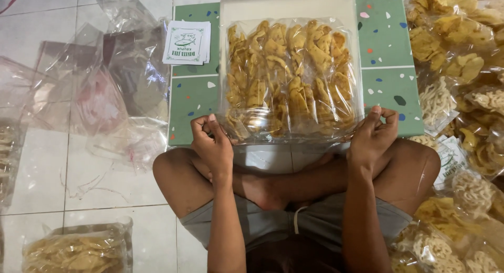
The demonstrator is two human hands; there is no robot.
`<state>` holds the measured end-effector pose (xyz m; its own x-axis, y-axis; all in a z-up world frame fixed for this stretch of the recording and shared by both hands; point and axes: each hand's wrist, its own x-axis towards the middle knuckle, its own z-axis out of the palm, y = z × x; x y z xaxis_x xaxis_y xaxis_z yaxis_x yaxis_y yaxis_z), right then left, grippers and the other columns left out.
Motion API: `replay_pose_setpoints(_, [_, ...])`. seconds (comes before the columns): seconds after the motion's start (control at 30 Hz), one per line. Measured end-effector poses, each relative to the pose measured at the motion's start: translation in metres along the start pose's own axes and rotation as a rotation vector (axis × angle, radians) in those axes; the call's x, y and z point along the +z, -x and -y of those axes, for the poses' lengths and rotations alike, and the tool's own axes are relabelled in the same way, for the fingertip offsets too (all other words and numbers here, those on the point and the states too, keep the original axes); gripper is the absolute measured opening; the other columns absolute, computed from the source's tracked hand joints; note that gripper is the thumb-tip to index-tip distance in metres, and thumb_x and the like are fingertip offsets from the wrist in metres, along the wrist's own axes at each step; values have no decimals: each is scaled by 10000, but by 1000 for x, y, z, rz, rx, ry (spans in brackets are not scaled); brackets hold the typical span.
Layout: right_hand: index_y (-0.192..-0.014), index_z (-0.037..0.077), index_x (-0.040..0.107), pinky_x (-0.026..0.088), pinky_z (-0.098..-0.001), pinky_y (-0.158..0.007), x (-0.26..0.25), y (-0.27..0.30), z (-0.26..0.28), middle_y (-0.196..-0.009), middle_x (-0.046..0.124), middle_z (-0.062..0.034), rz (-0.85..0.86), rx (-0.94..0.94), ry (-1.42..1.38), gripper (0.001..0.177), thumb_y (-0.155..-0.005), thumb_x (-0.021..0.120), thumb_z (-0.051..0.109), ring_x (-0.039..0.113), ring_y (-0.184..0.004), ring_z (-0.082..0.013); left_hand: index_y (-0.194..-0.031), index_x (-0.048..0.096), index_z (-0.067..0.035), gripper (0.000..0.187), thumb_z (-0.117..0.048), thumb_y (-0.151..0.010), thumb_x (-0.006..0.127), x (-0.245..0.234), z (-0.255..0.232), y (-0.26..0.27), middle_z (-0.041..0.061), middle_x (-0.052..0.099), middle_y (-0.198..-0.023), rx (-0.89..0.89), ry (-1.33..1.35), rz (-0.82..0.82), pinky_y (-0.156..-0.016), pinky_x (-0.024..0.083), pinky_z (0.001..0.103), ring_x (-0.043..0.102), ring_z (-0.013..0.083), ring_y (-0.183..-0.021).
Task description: Packaging crackers into plastic bags while sitting on the floor
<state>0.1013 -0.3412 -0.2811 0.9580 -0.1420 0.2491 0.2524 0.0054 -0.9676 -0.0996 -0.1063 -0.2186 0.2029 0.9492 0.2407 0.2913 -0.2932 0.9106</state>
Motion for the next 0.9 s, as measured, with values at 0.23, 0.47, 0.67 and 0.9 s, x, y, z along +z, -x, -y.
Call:
replay_pose_setpoints(0.23, [-1081, 57, 511, 330, -196, -438, -9, -5, -2, -535, 490, -44, 34, 18, 51, 106, -1181, 494, 87, 429, -417, -91, -919, 577, -139, 171, -243, -1055, 587, -2, 2, -3, -2, 622, -530, -125, 37, 40, -574, 577, 321, 645, 166, -438])
replay_pose_setpoints(0.47, [-1067, 52, 529, 359, -199, -471, -5, -1, 16, -557, 509, -48, 107, 67, 88, 118, -1176, 508, 94, 461, -443, -101, -920, 587, -263, 201, -423, -1038, 554, -6, 8, -7, -113, 651, -589, -249, -202, 123, -690, 487, 308, 666, 150, -618])
replay_pose_setpoints(0.67, [-1051, 55, 546, 408, -219, -534, -10, -1, 34, -577, 548, -58, 177, 38, 195, 144, -1188, 529, 95, 517, -490, -125, -932, 586, -253, 223, -434, -1052, 535, -11, 4, -7, -111, 664, -611, -221, -196, 141, -679, 482, 315, 659, 146, -632])
replay_pose_setpoints(0.9, [-968, 64, 595, 477, -291, -597, -6, 1, 59, -587, 595, -67, 227, -24, 396, 209, -1171, 572, 104, 584, -510, -177, -932, 593, -219, 214, -365, -1077, 537, -20, -20, -5, -78, 667, -598, -181, -142, 163, -630, 477, 318, 624, 133, -571])
